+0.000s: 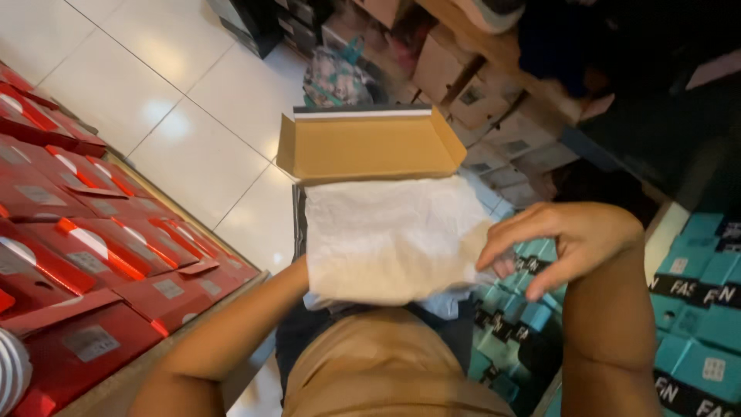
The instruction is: The person opens a shoebox, removes a sneaker, and wipes it with a blue cloth. They then place the shoe back in the box, cover it with tissue, and close the box.
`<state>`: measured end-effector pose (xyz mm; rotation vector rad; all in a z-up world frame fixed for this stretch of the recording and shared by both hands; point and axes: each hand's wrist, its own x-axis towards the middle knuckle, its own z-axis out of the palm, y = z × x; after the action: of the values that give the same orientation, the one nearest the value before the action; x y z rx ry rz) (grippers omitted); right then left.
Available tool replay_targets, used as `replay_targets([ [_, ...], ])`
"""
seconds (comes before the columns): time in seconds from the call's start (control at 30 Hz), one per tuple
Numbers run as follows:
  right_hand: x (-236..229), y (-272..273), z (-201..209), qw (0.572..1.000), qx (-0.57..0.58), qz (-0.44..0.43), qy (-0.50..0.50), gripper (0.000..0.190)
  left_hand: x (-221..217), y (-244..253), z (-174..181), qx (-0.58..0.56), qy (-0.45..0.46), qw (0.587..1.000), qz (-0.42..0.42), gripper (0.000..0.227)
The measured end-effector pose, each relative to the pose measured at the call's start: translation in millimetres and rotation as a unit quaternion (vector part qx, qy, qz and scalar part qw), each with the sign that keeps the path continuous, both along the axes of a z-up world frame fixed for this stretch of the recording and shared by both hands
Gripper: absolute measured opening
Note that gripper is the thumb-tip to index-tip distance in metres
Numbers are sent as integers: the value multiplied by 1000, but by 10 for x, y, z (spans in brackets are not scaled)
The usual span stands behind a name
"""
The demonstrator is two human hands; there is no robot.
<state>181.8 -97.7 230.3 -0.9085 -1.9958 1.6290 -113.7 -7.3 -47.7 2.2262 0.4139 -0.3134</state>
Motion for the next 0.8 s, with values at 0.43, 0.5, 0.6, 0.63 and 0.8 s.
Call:
replay_targets([
  [0.43, -735, 496, -1055, 983, -25, -171, 65, 38, 179, 312, -715, 762, -359, 533, -82, 51],
  [0.5, -876, 457, -1196, 988, -7, -140, 58, 33, 218, 348, -938, 827, -386, 401, -84, 50],
  [0.6, -1004, 345, -1246, 985, -33, -155, 72, 30, 81, 289, -1179, 869, -409, 265, -86, 50],
  [0.63, -1012, 324, -1316, 985, -40, -146, 78, 28, -113, 274, -980, 729, -407, 531, -141, 50],
  [0.8, -1046, 257, -1700, 984, -47, -151, 75, 29, -370, 194, 992, -289, -72, 928, -224, 56],
])
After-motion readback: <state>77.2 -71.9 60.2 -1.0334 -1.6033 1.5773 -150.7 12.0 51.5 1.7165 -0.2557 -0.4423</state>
